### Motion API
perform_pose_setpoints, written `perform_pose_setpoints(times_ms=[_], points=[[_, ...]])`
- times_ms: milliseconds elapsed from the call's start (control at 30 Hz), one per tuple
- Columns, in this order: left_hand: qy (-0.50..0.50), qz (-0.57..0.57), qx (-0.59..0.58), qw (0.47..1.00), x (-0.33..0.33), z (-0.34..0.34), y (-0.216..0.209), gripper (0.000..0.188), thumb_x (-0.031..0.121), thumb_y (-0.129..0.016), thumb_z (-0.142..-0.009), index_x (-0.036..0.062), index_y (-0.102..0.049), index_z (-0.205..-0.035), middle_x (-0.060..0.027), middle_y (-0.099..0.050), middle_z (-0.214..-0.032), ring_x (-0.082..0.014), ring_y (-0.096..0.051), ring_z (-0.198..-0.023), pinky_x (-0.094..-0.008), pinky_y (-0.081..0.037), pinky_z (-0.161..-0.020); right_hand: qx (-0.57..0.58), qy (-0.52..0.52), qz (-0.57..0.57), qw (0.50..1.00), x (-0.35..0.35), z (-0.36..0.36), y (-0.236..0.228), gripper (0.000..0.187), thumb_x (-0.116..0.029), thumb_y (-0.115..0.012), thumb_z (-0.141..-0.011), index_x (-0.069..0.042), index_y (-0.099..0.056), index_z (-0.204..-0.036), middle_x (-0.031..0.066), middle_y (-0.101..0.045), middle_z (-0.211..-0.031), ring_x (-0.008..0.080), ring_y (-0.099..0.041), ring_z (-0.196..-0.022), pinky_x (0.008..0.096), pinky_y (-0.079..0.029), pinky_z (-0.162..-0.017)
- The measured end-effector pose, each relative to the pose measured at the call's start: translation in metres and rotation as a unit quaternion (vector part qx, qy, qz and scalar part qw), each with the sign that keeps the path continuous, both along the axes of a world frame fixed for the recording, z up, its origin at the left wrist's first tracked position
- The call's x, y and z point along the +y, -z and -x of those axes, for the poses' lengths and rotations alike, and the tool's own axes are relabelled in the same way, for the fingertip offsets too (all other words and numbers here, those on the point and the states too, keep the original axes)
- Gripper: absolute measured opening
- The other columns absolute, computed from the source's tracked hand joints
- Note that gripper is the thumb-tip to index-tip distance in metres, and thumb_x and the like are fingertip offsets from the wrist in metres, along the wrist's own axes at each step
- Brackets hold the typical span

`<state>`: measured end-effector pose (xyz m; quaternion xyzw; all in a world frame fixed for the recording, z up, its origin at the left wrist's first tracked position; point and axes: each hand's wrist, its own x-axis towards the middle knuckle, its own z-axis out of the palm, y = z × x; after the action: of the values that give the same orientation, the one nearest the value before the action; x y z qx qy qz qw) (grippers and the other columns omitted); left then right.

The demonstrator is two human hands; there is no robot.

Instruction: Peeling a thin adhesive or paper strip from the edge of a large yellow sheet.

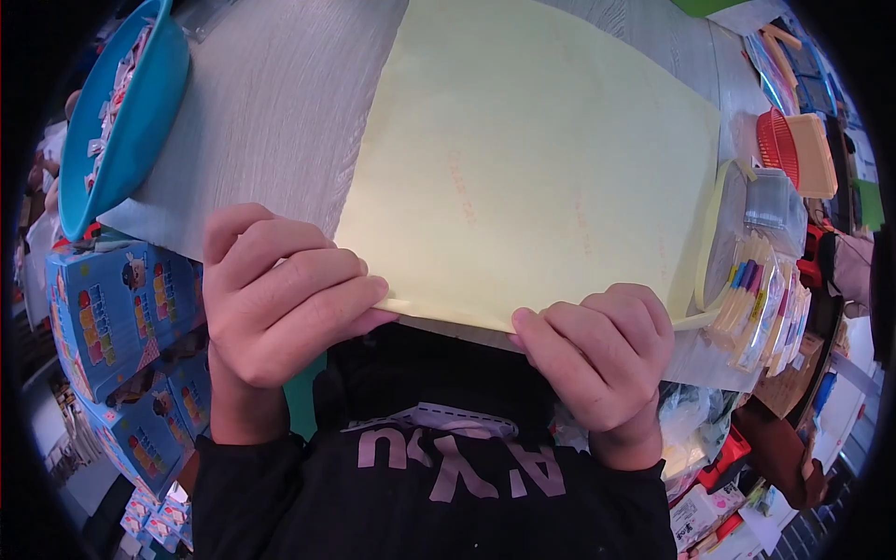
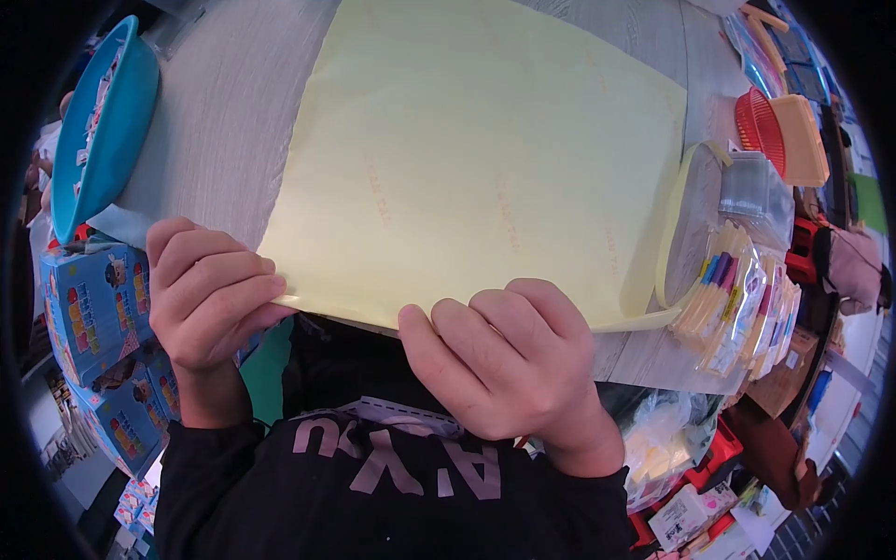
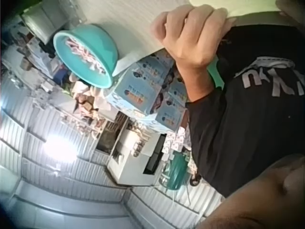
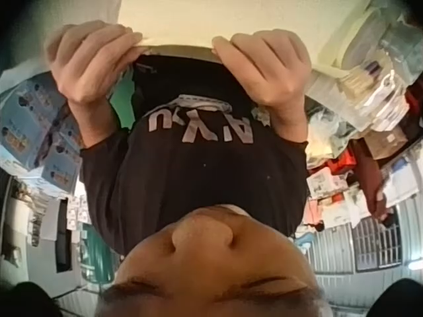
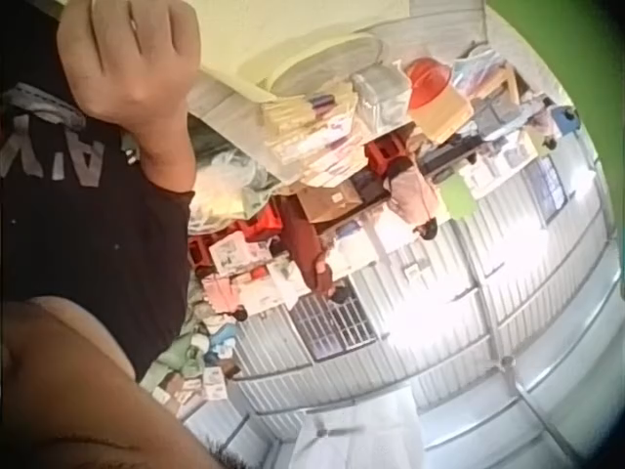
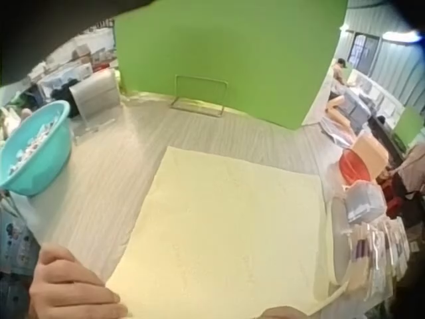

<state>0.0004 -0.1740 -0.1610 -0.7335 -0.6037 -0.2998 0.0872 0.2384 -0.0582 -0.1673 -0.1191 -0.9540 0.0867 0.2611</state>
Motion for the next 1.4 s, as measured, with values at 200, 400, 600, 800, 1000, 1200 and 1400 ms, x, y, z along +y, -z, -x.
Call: perform_pose_setpoints(times_ms=[200, 400, 600, 800, 1000, 1200, 1400], points=[[0.007, 0.031, 0.003, 0.999, -0.003, 0.001, 0.009, 0.017, 0.027, -0.076, -0.069, 0.0139, -0.069, -0.078, 0.0033, -0.064, -0.075, -0.0143, -0.059, -0.073, -0.0307, -0.041, -0.071, -0.011, -0.005, 0.006, 1.000, -0.001, 0.002, 0.008, 0.024, -0.017, -0.078, -0.069, -0.012, -0.070, -0.091, -0.0034, -0.059, -0.081, 0.0158, -0.052, -0.072, 0.0300, -0.043, -0.061], [0.006, 0.034, 0.008, 0.999, 0.000, -0.010, 0.017, 0.017, 0.024, -0.075, -0.072, 0.0136, -0.072, -0.085, 0.0022, -0.068, -0.081, -0.0144, -0.061, -0.076, -0.0308, -0.042, -0.072, -0.007, -0.005, 0.023, 1.000, 0.001, 0.004, 0.013, 0.022, -0.017, -0.078, -0.069, -0.012, -0.070, -0.089, -0.0037, -0.059, -0.079, 0.0159, -0.052, -0.069, 0.0300, -0.042, -0.059], [0.025, 0.047, -0.008, 0.999, 0.002, -0.008, 0.019, 0.021, 0.030, -0.073, -0.077, 0.0097, -0.072, -0.083, -0.0024, -0.071, -0.081, -0.0188, -0.064, -0.078, -0.0325, -0.043, -0.070, -0.006, 0.003, 0.055, 0.998, 0.002, 0.004, 0.013, 0.022, -0.016, -0.080, -0.067, -0.012, -0.070, -0.087, -0.0034, -0.058, -0.076, 0.0166, -0.054, -0.067, 0.0308, -0.041, -0.057], [0.029, 0.062, -0.058, 0.996, 0.004, -0.008, 0.020, 0.020, 0.028, -0.073, -0.078, 0.0086, -0.070, -0.079, -0.0027, -0.071, -0.080, -0.0192, -0.064, -0.078, -0.0333, -0.042, -0.069, -0.004, 0.012, 0.054, 0.998, 0.001, 0.006, 0.012, 0.021, -0.016, -0.080, -0.068, -0.012, -0.070, -0.086, -0.0036, -0.058, -0.076, 0.0165, -0.054, -0.067, 0.0306, -0.042, -0.059], [0.035, 0.050, -0.016, 0.998, 0.001, -0.006, 0.024, 0.013, 0.021, -0.074, -0.071, 0.0111, -0.070, -0.080, 0.0013, -0.069, -0.080, -0.0149, -0.064, -0.078, -0.0293, -0.042, -0.072, -0.032, 0.009, 0.025, 0.999, -0.001, 0.004, 0.015, 0.021, -0.014, -0.074, -0.069, -0.013, -0.071, -0.090, -0.0033, -0.059, -0.081, 0.0159, -0.054, -0.072, 0.0307, -0.043, -0.061], [-0.009, 0.052, 0.053, 0.997, -0.008, -0.016, 0.040, 0.010, 0.018, -0.072, -0.077, 0.0121, -0.072, -0.085, -0.0010, -0.072, -0.095, -0.0171, -0.066, -0.089, -0.0285, -0.042, -0.076, -0.121, 0.033, 0.034, 0.991, -0.008, 0.008, 0.030, 0.031, -0.011, -0.067, -0.060, -0.011, -0.071, -0.091, -0.0002, -0.058, -0.086, 0.0175, -0.055, -0.073, 0.0306, -0.045, -0.062], [-0.061, 0.095, 0.073, 0.991, -0.047, -0.024, 0.055, 0.013, 0.020, -0.070, -0.084, 0.0129, -0.072, -0.095, -0.0032, -0.071, -0.107, -0.0190, -0.064, -0.099, -0.0295, -0.044, -0.080, -0.089, 0.052, 0.070, 0.992, -0.010, 0.008, 0.034, 0.028, -0.008, -0.075, -0.063, -0.011, -0.071, -0.091, 0.0015, -0.058, -0.088, 0.0190, -0.055, -0.074, 0.0308, -0.045, -0.063]])
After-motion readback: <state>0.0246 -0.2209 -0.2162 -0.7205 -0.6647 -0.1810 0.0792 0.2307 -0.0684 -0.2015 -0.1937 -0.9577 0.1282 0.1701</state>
